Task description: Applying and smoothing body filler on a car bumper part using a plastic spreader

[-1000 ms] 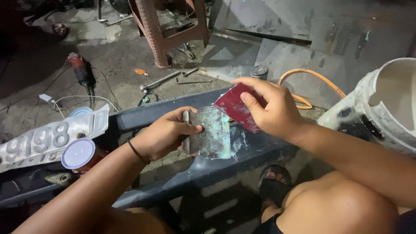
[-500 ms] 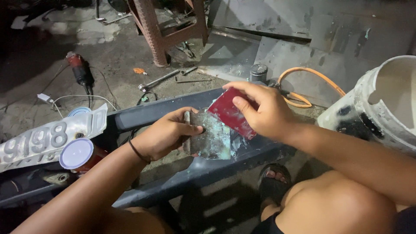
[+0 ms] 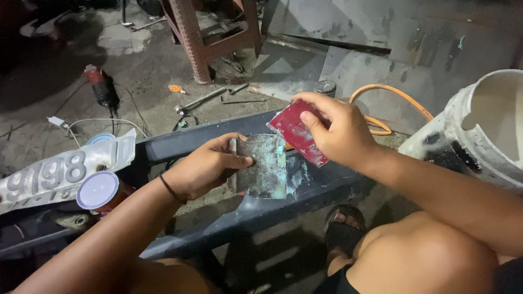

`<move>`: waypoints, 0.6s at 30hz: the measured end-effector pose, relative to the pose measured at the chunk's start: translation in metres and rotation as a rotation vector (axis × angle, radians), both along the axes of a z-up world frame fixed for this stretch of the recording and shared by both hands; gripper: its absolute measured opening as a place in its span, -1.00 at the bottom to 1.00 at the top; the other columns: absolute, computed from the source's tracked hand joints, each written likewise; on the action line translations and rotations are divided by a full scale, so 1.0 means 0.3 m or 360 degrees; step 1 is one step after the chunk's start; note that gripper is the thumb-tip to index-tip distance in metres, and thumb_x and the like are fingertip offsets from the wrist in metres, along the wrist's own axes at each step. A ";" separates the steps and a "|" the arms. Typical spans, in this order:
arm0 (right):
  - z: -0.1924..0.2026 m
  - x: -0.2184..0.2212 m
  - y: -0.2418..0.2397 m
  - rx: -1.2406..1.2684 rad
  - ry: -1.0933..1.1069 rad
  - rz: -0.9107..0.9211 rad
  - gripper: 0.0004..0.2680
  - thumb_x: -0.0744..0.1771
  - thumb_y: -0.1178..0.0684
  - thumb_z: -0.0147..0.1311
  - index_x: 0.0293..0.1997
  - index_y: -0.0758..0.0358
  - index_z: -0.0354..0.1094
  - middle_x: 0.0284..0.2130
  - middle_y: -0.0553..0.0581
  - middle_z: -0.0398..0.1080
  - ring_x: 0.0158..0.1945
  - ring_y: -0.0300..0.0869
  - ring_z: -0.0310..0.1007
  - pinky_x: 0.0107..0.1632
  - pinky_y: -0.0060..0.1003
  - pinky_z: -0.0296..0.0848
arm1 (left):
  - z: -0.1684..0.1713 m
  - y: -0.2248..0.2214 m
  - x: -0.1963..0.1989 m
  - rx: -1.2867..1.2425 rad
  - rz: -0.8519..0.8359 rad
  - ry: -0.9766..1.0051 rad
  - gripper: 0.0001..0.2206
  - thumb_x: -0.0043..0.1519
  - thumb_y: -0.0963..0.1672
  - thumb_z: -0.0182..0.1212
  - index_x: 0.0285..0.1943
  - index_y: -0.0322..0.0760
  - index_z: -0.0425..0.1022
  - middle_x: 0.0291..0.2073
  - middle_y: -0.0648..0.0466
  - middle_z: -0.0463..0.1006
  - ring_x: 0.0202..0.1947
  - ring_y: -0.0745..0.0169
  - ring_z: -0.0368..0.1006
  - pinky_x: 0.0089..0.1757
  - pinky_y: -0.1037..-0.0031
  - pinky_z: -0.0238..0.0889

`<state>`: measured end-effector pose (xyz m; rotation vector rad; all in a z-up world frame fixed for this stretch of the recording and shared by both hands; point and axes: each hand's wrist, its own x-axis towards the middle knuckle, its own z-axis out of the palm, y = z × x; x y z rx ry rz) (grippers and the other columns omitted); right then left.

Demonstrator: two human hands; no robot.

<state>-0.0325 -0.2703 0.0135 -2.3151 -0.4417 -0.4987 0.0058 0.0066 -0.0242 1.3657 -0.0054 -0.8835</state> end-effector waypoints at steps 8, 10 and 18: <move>-0.025 -0.022 0.040 -0.0281 -0.0238 0.0295 -0.83 0.39 0.21 0.03 0.07 0.17 0.49 -0.31 0.21 0.56 -0.19 0.11 0.60 -0.14 -0.11 0.54 | 0.073 -0.019 0.000 0.0051 0.0107 -0.0014 -0.79 0.24 -0.26 0.14 0.03 -0.46 0.36 -0.30 -0.23 0.40 -0.30 -0.14 0.44 -0.35 0.03 0.49; -0.035 -0.021 0.043 -0.0284 -0.0195 0.0294 -0.83 0.40 0.19 0.02 0.07 0.17 0.49 -0.31 0.20 0.56 -0.19 0.11 0.60 -0.13 -0.11 0.53 | 0.069 -0.021 0.001 0.0095 0.0123 -0.0030 -0.79 0.23 -0.25 0.16 0.03 -0.44 0.38 -0.29 -0.23 0.42 -0.30 -0.13 0.44 -0.33 0.06 0.47; -0.103 -0.003 0.041 0.0186 0.0321 0.0230 -0.78 0.38 0.17 0.06 0.15 0.31 0.44 -0.12 0.37 0.56 0.05 0.23 0.53 0.08 0.03 0.47 | 0.093 -0.028 -0.006 0.0239 0.0362 -0.0066 -0.69 0.20 -0.23 0.22 0.12 -0.36 0.35 -0.29 -0.15 0.40 -0.36 -0.03 0.47 -0.37 0.20 0.44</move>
